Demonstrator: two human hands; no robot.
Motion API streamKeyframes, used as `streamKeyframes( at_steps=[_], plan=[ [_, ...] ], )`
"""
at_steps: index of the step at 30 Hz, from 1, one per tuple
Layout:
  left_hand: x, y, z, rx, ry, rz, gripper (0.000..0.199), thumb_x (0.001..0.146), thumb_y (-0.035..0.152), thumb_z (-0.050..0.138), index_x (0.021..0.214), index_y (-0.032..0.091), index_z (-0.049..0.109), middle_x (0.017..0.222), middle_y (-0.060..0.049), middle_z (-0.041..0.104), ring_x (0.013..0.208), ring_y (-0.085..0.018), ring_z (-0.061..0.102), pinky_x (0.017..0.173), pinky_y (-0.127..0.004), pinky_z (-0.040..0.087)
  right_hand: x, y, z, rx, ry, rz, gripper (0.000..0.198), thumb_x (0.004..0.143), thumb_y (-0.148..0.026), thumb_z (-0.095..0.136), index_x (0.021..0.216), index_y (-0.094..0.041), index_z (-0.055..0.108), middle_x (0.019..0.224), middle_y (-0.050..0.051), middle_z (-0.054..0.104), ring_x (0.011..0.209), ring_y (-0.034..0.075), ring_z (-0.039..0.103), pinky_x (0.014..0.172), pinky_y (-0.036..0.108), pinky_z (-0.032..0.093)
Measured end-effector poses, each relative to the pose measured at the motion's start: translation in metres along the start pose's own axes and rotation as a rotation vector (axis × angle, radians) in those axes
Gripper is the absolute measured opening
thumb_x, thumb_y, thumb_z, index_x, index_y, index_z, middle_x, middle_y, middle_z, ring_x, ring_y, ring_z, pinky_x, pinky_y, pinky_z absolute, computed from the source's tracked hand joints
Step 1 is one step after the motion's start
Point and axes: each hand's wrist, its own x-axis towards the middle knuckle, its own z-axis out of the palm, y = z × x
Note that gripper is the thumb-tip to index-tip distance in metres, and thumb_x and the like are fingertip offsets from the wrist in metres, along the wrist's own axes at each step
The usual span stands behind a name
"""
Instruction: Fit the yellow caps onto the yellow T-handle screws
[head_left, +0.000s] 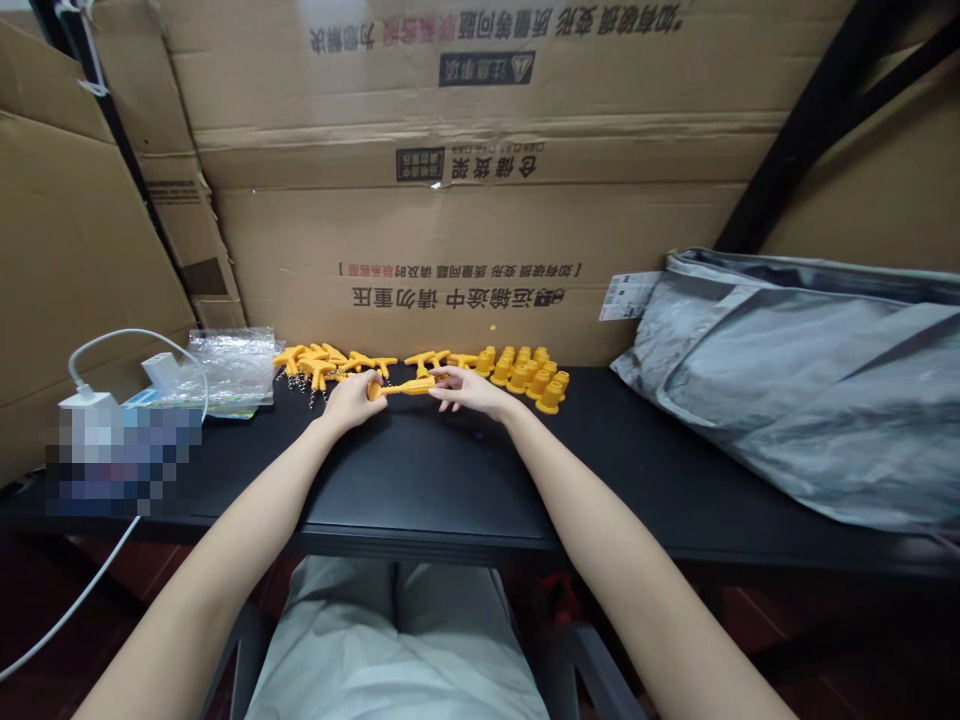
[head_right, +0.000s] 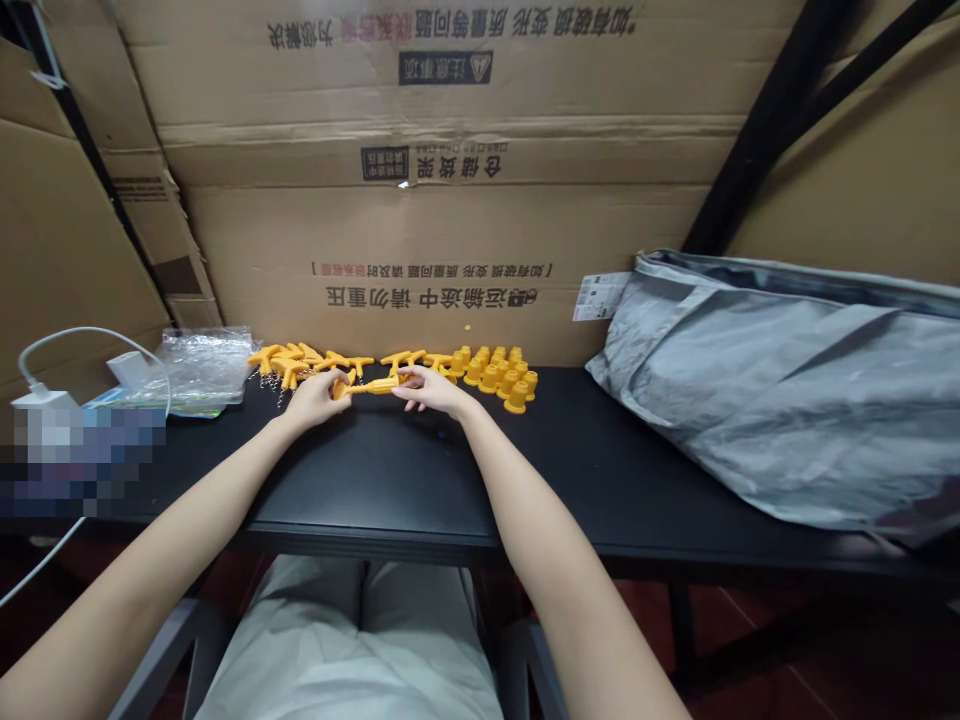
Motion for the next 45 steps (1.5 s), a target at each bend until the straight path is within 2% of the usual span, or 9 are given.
streamKeyframes(
  at_steps=[3, 9, 14, 19, 24, 28, 31, 38, 45],
  plan=[
    [0.0, -0.001, 0.0, 0.005, -0.005, 0.002, 0.027, 0.072, 0.029, 0.058, 0.097, 0.021, 0.061, 0.079, -0.002, 0.064, 0.072, -0.018, 0.059, 0.064, -0.027, 0.041, 0.003, 0.005, -0.003, 0.002, 0.013, -0.047, 0.043, 0.076, -0.03, 0.073, 0.116, -0.017, 0.059, 0.099, 0.007, 0.07, 0.061, 0.008, 0.064, 0.052, 0.017, 0.049],
    [-0.001, -0.001, 0.0, -0.029, -0.028, 0.038, 0.027, 0.072, 0.031, 0.058, 0.097, 0.02, 0.059, 0.08, -0.002, 0.063, 0.074, -0.018, 0.059, 0.065, -0.027, 0.041, 0.003, 0.004, -0.002, -0.015, 0.02, -0.052, 0.033, 0.08, -0.042, 0.068, 0.093, -0.011, 0.066, 0.078, 0.007, 0.072, 0.056, 0.009, 0.063, 0.051, 0.018, 0.046],
    [-0.001, 0.001, -0.001, -0.032, -0.02, 0.042, 0.027, 0.073, 0.031, 0.059, 0.098, 0.021, 0.058, 0.081, -0.002, 0.063, 0.078, -0.019, 0.06, 0.067, -0.027, 0.042, 0.004, 0.0, 0.009, 0.007, 0.065, 0.063, 0.055, 0.087, -0.059, 0.049, 0.064, -0.011, 0.061, 0.053, 0.006, 0.064, 0.042, 0.009, 0.057, 0.043, 0.018, 0.041],
    [-0.001, 0.002, -0.002, -0.017, -0.027, 0.037, 0.027, 0.073, 0.033, 0.059, 0.097, 0.022, 0.059, 0.081, -0.002, 0.063, 0.078, -0.019, 0.06, 0.066, -0.027, 0.041, 0.006, 0.0, 0.018, -0.028, 0.094, 0.132, 0.067, 0.09, -0.064, 0.034, 0.055, -0.012, 0.057, 0.037, 0.002, 0.051, 0.031, 0.006, 0.047, 0.035, 0.017, 0.033],
    [-0.001, 0.002, 0.0, -0.004, -0.03, 0.014, 0.029, 0.074, 0.037, 0.06, 0.098, 0.023, 0.059, 0.082, -0.002, 0.064, 0.079, -0.019, 0.061, 0.065, -0.027, 0.041, 0.002, -0.004, 0.011, -0.013, 0.075, 0.183, 0.064, 0.091, -0.064, 0.031, 0.073, -0.011, 0.062, 0.05, 0.005, 0.061, 0.034, 0.007, 0.051, 0.032, 0.016, 0.032],
    [-0.001, 0.001, 0.0, 0.007, -0.043, 0.021, 0.028, 0.074, 0.038, 0.059, 0.098, 0.022, 0.058, 0.083, -0.002, 0.064, 0.078, -0.02, 0.061, 0.064, -0.028, 0.04, -0.001, -0.003, 0.003, 0.035, 0.006, 0.06, 0.041, 0.08, -0.048, 0.066, 0.104, -0.015, 0.06, 0.086, 0.007, 0.072, 0.054, 0.009, 0.063, 0.044, 0.016, 0.044],
    [-0.001, -0.001, 0.001, 0.008, -0.036, 0.033, 0.028, 0.074, 0.038, 0.059, 0.097, 0.023, 0.058, 0.082, -0.002, 0.064, 0.079, -0.02, 0.061, 0.064, -0.028, 0.04, -0.001, -0.001, 0.002, 0.02, -0.024, -0.008, 0.036, 0.079, -0.041, 0.07, 0.099, -0.013, 0.062, 0.083, 0.006, 0.071, 0.055, 0.008, 0.062, 0.049, 0.016, 0.045],
    [-0.001, -0.003, 0.003, 0.006, -0.025, 0.056, 0.028, 0.075, 0.04, 0.059, 0.097, 0.022, 0.058, 0.083, -0.002, 0.064, 0.081, -0.019, 0.061, 0.066, -0.027, 0.042, -0.001, -0.005, 0.01, 0.019, 0.011, 0.054, 0.04, 0.086, -0.05, 0.057, 0.076, -0.012, 0.06, 0.062, 0.004, 0.067, 0.045, 0.007, 0.057, 0.043, 0.016, 0.042],
    [0.0, -0.004, 0.002, 0.012, -0.038, 0.031, 0.03, 0.075, 0.042, 0.059, 0.097, 0.023, 0.058, 0.082, -0.002, 0.063, 0.079, -0.019, 0.06, 0.065, -0.027, 0.041, 0.0, -0.007, 0.013, 0.007, 0.043, 0.07, 0.041, 0.087, -0.052, 0.055, 0.075, -0.013, 0.058, 0.065, 0.005, 0.068, 0.045, 0.007, 0.057, 0.041, 0.016, 0.041]
  ],
)
